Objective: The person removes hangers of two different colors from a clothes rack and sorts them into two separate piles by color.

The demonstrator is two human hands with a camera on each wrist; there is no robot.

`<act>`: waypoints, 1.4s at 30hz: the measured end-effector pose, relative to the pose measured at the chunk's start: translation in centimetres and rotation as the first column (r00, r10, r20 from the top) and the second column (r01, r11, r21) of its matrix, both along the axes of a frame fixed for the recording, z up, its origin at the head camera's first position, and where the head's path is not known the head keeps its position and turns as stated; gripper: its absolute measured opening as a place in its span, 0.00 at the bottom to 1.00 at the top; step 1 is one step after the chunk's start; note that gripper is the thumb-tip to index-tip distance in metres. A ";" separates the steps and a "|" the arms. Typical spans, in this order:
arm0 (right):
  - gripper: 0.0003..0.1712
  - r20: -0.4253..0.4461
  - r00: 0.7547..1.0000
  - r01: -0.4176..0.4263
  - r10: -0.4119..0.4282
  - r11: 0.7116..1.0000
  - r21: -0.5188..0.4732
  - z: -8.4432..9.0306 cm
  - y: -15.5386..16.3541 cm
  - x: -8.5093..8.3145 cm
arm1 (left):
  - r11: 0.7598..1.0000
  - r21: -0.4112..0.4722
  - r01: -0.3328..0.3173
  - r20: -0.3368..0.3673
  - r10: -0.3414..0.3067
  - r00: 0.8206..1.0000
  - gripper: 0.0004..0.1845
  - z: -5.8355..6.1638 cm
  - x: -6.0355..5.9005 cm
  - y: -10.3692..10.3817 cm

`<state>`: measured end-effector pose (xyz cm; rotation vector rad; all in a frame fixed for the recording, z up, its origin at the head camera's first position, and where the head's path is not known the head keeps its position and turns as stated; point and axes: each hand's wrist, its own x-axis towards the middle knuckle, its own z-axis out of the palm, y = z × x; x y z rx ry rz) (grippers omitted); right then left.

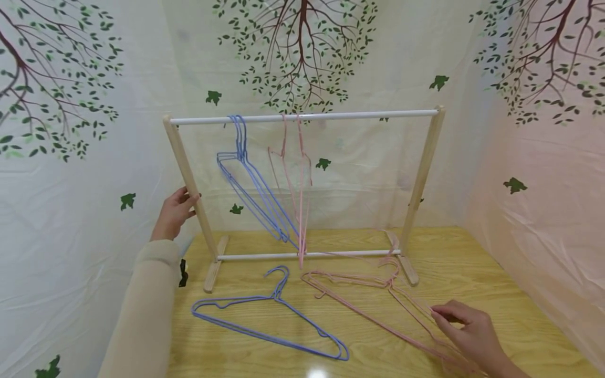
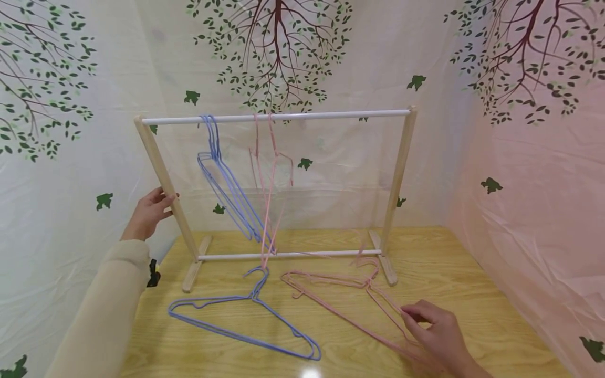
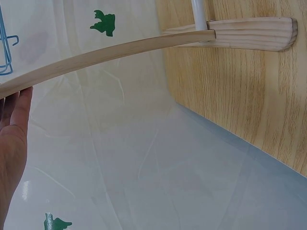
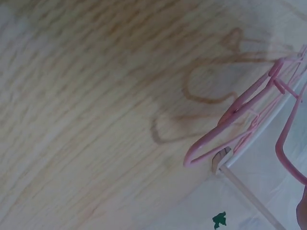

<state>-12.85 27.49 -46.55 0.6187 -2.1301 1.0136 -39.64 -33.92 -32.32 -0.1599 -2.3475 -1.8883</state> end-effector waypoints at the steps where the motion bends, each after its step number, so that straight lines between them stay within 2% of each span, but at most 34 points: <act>1: 0.26 0.015 1.000 -0.006 0.007 1.000 -0.003 -0.1 -0.1 0.1 | 1.000 0.006 0.001 0.001 -0.001 1.000 0.30 0.0 0.0 0.0; 6: 0.22 0.120 0.993 -0.008 0.015 0.998 -0.056 -0.5 -0.5 0.5 | 1.000 0.016 0.009 0.000 -0.009 1.000 0.30 -0.1 -0.1 -0.1; 10: 0.13 0.219 0.973 0.076 -0.069 0.997 -0.023 -0.5 -1.0 0.6 | 1.000 -0.003 0.005 -0.004 -0.005 1.000 0.31 0.0 0.0 -0.1; 12: 0.08 0.279 0.950 0.144 -0.142 0.989 0.012 -0.5 -1.0 0.5 | 1.000 -0.012 0.003 -0.007 -0.003 1.000 0.31 0.1 0.1 -0.1; 16: 0.02 0.392 0.875 0.261 -0.283 0.959 0.108 -0.6 -0.6 0.0 | 1.000 -0.011 0.002 -0.011 -0.002 1.000 0.31 0.0 -0.1 -0.1; 22: 0.08 0.539 0.770 0.271 -0.342 0.939 0.209 -0.7 0.2 -1.0 | 1.000 -0.015 0.006 -0.024 -0.006 1.000 0.30 -0.1 -0.1 -0.1; 27: 0.12 0.552 0.733 0.263 -0.398 0.914 0.309 -1.2 1.0 -1.8 | 0.999 -0.038 0.011 -0.039 -0.012 0.999 0.31 0.0 0.1 0.0; 30: 0.14 0.533 0.731 0.287 -0.426 0.901 0.326 -1.4 1.4 -2.2 | 0.999 -0.036 0.010 -0.039 -0.012 0.999 0.31 0.0 0.2 0.0; 34: 0.13 0.476 0.760 0.322 -0.443 0.892 0.317 -1.3 1.6 -2.6 | 1.000 -0.030 0.006 -0.039 -0.007 0.999 0.31 0.0 0.3 0.1; 42: 0.14 0.442 0.799 0.302 -0.408 0.908 0.291 -0.2 1.3 -3.3 | 1.000 -0.029 0.003 -0.028 -0.003 1.000 0.32 -0.1 0.2 0.1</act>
